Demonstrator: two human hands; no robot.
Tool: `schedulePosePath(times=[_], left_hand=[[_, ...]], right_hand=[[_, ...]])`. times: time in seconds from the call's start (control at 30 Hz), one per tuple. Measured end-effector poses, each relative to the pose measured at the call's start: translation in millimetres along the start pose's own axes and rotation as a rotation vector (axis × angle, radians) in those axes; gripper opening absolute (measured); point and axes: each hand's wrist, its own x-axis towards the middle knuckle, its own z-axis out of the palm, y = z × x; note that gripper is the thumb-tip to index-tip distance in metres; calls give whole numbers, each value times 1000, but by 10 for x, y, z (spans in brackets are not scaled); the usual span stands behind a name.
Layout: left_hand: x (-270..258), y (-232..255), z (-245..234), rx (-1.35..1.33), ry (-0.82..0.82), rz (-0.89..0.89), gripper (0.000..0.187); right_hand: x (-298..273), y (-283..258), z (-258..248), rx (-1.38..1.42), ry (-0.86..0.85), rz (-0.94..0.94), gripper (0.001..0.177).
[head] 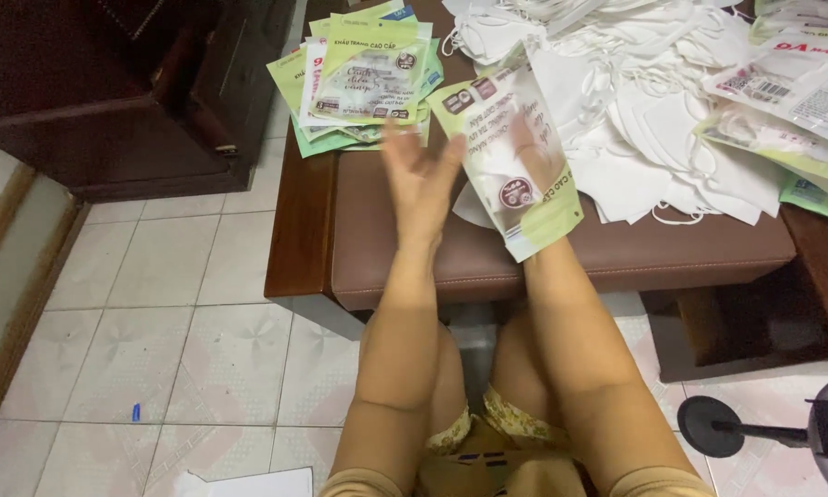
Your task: Packaging individual white face masks into pre-labeled plastic bags on a low table.
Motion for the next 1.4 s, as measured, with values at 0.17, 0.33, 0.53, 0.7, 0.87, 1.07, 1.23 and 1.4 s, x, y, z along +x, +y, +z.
schedulePosePath(times=[0.17,0.33,0.53,0.7,0.87,1.07,1.23,1.4], left_hand=[[-63,-437,87,96,-118,-262,56],[27,-446,23,267,41,-300,35],[130,-317,-181,220,176,-261,39],[183,-162,-359,58,437,63,53],[252,-197,-674,246,173,305,39],[177,-70,-700,630,-318,288,31],[218,42,-477,342,120,-27,56],[324,-130,-827,-193,207,-110,73]], right_hand=[[78,86,-17,75,12,-18,67],[207,649,-242,133,19,-28,72],[110,364,159,-109,158,98,36],[-37,-5,302,-215,109,430,19],[80,-185,155,95,120,621,49],[190,-140,11,666,99,769,76],[126,-8,-187,531,79,762,45],[51,-281,-27,265,-45,579,58]])
